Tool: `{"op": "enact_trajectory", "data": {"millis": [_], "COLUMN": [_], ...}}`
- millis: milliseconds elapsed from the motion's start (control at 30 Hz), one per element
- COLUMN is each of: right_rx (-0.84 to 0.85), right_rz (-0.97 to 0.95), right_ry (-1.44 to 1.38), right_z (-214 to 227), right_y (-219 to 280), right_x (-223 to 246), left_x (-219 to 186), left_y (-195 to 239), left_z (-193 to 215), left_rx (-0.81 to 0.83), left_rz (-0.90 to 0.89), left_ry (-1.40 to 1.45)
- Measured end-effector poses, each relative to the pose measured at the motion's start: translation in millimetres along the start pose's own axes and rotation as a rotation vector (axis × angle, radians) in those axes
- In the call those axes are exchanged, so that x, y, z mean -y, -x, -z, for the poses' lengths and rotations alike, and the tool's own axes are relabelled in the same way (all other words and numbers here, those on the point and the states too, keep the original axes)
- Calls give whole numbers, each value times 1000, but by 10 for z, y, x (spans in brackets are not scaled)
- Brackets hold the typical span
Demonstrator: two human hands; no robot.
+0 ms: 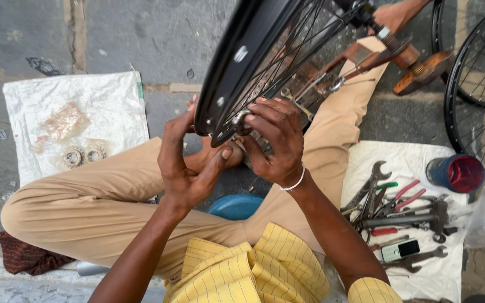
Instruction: The person is sitting on the ground and repairing a bicycle wheel. They use a wrench to tighten the spokes and adjust the rim of the wheel.
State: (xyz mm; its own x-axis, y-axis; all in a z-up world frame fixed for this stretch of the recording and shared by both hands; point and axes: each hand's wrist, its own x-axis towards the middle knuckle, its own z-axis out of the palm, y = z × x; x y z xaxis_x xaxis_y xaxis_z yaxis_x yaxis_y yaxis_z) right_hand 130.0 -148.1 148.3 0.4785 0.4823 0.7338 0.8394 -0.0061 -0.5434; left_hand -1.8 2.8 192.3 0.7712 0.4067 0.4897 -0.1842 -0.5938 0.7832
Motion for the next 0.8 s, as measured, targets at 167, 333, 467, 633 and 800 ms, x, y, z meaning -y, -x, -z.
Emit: {"op": "enact_trajectory", "data": {"millis": [167,333,467,633,800], "right_rx": [-11,16,-95,-223,-342], "right_rz": [-48,-169,-139,-88,83], "right_ry": [-164,-323,-212,64,9], "right_z": [161,368,352,174,-8], "right_y": [-776,-1179,-1230,-1126,-1196], "right_x": [256,459,466,352,219], "left_x": [-151,-497,-698,-737,-749], "left_y": [-411,-826,-964,-941,-957], "left_z": [51,44,-10,-41,-58], "left_rx": [-21,-5,-19,-56,-90], "left_rz": [-26,-42,66,162,147], "left_ry": [174,336,352,391,491]}}
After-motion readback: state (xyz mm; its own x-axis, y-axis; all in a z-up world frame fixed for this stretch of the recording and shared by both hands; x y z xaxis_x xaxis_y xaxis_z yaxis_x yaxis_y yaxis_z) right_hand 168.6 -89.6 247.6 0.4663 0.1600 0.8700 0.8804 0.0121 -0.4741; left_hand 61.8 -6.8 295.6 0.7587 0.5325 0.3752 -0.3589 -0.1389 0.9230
